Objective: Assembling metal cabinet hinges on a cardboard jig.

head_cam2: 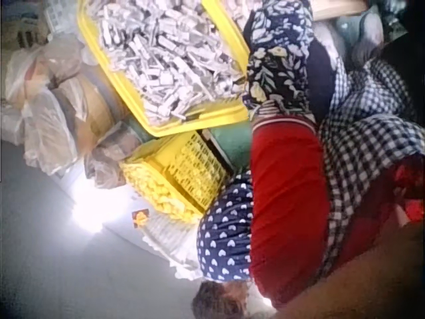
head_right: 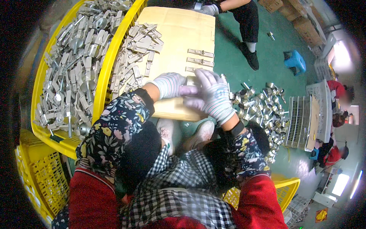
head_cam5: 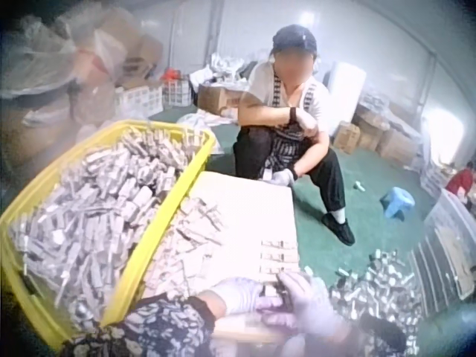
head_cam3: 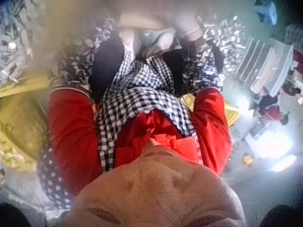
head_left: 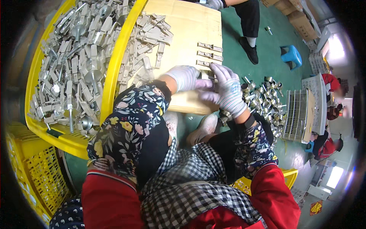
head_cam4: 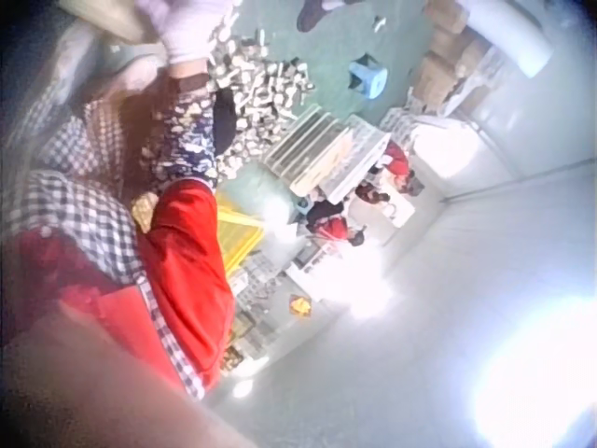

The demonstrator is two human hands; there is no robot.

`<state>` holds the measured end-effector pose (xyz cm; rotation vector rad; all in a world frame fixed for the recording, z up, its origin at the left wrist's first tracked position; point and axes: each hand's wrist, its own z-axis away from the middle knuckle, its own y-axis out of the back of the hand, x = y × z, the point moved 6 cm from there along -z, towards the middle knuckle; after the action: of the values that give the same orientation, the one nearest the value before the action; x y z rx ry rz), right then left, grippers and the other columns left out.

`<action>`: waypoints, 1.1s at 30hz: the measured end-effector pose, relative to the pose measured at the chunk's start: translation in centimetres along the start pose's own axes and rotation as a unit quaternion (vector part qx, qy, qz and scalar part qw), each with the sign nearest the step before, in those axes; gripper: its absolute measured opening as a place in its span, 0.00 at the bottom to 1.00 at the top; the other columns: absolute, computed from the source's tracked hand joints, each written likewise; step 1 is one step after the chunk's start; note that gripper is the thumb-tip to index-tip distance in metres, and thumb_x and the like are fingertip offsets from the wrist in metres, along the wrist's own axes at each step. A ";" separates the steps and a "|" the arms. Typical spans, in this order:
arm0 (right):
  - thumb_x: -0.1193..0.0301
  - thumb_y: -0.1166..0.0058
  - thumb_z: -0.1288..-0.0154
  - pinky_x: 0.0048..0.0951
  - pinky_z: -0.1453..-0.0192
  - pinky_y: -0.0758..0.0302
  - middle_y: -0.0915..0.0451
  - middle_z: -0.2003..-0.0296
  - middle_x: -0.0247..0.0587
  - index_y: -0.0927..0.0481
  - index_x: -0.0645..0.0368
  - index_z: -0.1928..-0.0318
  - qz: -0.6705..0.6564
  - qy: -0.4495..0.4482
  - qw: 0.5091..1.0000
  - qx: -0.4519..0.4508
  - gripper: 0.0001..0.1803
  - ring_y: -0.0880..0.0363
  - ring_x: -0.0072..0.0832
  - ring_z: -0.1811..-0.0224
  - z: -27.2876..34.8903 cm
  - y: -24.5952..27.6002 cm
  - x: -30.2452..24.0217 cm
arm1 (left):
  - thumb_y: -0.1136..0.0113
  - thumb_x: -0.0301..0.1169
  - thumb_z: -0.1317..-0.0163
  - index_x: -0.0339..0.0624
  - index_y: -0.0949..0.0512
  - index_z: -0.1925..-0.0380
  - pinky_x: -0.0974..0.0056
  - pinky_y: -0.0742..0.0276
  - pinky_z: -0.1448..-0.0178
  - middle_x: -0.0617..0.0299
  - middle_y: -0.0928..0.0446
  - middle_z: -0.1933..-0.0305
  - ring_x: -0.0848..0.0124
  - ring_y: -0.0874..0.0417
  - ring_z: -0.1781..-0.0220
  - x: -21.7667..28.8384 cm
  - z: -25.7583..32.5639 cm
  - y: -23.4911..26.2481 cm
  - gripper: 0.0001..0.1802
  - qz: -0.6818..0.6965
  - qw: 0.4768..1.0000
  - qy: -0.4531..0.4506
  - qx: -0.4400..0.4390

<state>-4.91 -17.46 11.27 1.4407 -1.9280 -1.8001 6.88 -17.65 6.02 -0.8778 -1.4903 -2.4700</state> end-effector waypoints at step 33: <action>0.46 0.37 0.67 0.40 0.45 0.38 0.24 0.56 0.45 0.26 0.52 0.48 0.182 -0.088 0.938 -0.282 0.42 0.29 0.39 0.49 -6.3 -1.1 2.5 | 0.61 0.40 0.37 0.41 0.25 0.61 0.54 0.31 0.48 0.48 0.23 0.58 0.53 0.24 0.54 -2.7 -0.8 1.6 0.19 0.042 0.991 0.006 0.126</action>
<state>-1.47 -23.40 10.90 0.7095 -1.4282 -2.0966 9.39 -19.65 5.52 -0.8567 -1.6766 -2.1625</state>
